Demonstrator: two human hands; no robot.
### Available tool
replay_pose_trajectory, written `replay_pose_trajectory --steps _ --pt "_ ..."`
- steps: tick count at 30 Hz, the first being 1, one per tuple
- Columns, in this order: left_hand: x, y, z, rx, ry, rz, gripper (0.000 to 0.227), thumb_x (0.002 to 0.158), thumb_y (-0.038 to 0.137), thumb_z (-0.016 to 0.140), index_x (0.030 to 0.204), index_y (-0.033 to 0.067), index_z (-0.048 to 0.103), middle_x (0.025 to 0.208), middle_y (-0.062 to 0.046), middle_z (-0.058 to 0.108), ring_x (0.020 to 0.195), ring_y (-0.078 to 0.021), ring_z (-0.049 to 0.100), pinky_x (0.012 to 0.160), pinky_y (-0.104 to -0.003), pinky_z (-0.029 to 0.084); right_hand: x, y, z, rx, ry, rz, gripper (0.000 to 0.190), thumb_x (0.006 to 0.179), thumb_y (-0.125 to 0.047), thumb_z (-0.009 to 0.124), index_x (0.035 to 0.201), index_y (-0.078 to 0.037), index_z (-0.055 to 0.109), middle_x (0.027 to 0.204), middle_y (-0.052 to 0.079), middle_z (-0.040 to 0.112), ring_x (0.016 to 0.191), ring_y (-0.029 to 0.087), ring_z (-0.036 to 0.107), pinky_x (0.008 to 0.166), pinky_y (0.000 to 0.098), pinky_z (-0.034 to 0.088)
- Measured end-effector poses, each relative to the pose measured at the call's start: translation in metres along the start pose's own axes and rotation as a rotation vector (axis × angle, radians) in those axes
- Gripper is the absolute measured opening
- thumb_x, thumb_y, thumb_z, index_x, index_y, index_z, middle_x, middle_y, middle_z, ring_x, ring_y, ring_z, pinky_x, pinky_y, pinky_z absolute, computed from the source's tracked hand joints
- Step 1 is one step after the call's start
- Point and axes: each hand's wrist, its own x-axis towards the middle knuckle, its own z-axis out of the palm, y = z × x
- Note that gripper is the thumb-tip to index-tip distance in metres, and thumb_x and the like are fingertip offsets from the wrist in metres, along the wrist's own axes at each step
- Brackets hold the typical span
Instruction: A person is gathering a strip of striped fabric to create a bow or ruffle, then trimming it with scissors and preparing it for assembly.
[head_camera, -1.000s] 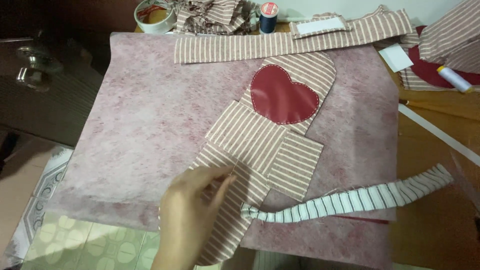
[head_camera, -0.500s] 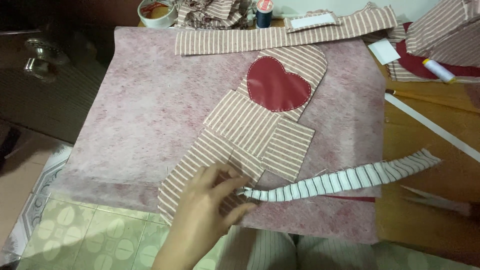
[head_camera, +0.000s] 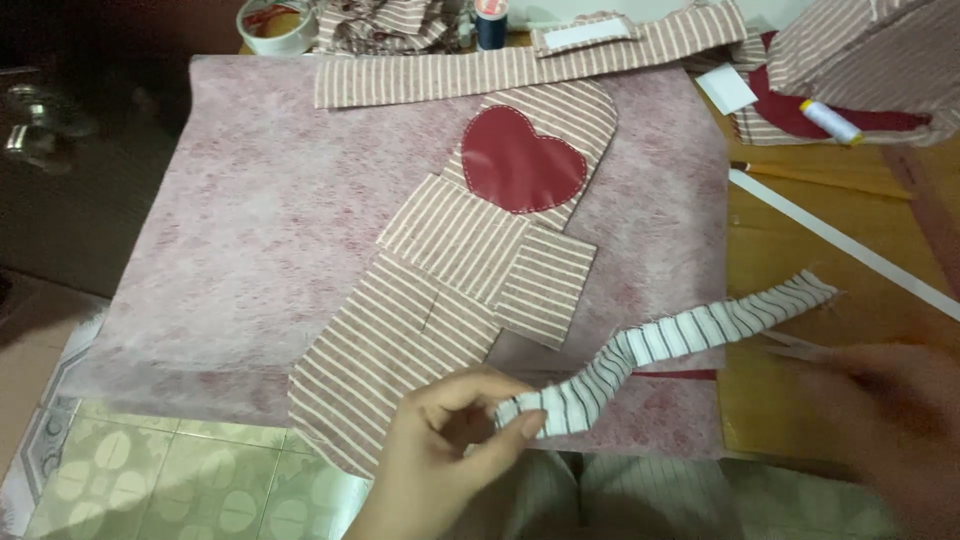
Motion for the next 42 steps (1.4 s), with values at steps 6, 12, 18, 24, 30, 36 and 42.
replay_pose_trajectory --steps 6,12,18,24,30,36,42 --pt "-0.003 0.008 0.016 -0.096 -0.178 0.075 0.017 0.100 -0.004 0.075 0.116 0.0000 0.078 0.107 -0.012 0.076 0.100 -0.0186 0.073 0.090 -0.028 0.060 -0.025 -0.118 0.018 0.231 -0.040 -0.602 0.017 0.082 -0.026 0.084 0.097 -0.019 0.085 0.099 -0.005 0.080 0.092 0.015 0.070 0.091 0.0298 0.053" --pt "-0.003 0.014 0.020 -0.083 -0.157 0.060 0.017 0.102 0.000 0.072 0.118 0.0024 0.078 0.114 -0.012 0.079 0.108 -0.0201 0.075 0.098 -0.032 0.060 -0.019 -0.112 0.029 0.466 -0.266 -0.579 0.026 0.091 -0.023 0.077 0.114 -0.013 0.083 0.109 -0.002 0.087 0.104 0.014 0.077 0.097 0.0320 0.058" --pt "-0.001 0.017 0.023 -0.066 -0.045 -0.117 0.017 0.097 0.009 0.076 0.112 0.0030 0.082 0.105 -0.007 0.083 0.101 -0.0160 0.076 0.094 -0.030 0.061 -0.015 -0.104 0.038 0.545 -0.261 -0.467 0.009 0.089 -0.015 0.080 0.095 -0.011 0.085 0.089 -0.003 0.081 0.086 0.012 0.069 0.082 0.0252 0.056" --pt "0.006 0.016 0.036 -0.057 0.037 -0.018 0.004 0.096 0.004 0.080 0.099 0.0032 0.081 0.094 -0.006 0.077 0.089 -0.0143 0.071 0.084 -0.027 0.058 -0.017 -0.106 0.034 0.533 -0.256 -0.369 0.009 0.091 -0.020 0.080 0.091 -0.013 0.086 0.078 -0.002 0.068 0.074 0.009 0.066 0.072 0.0214 0.054" --pt "0.005 0.010 0.037 -0.220 0.114 -0.228 0.008 0.091 0.000 0.085 0.085 -0.0014 0.081 0.078 -0.004 0.073 0.076 -0.0111 0.065 0.072 -0.027 0.054 -0.016 -0.091 0.042 0.624 -0.383 -0.329 0.016 0.102 -0.023 0.065 0.098 -0.011 0.076 0.105 0.002 0.076 0.094 0.011 0.072 0.081 0.0261 0.057" --pt "0.007 0.011 0.031 -0.167 0.221 -0.255 0.009 0.089 0.003 0.086 0.094 -0.0044 0.089 0.084 -0.009 0.086 0.076 -0.0138 0.074 0.071 -0.030 0.060 -0.010 -0.085 0.034 0.636 -0.415 -0.092 0.035 0.106 -0.032 0.057 0.098 -0.009 0.083 0.098 -0.001 0.084 0.089 0.011 0.074 0.082 0.0267 0.058" --pt "0.009 0.015 0.038 -0.113 0.221 -0.250 0.014 0.090 0.011 0.084 0.093 -0.0030 0.087 0.084 -0.005 0.085 0.082 -0.0130 0.074 0.078 -0.031 0.062 -0.013 -0.097 0.037 0.642 -0.246 -0.132 0.025 0.106 -0.022 0.061 0.098 -0.006 0.079 0.089 0.001 0.079 0.090 0.011 0.072 0.087 0.0240 0.053"
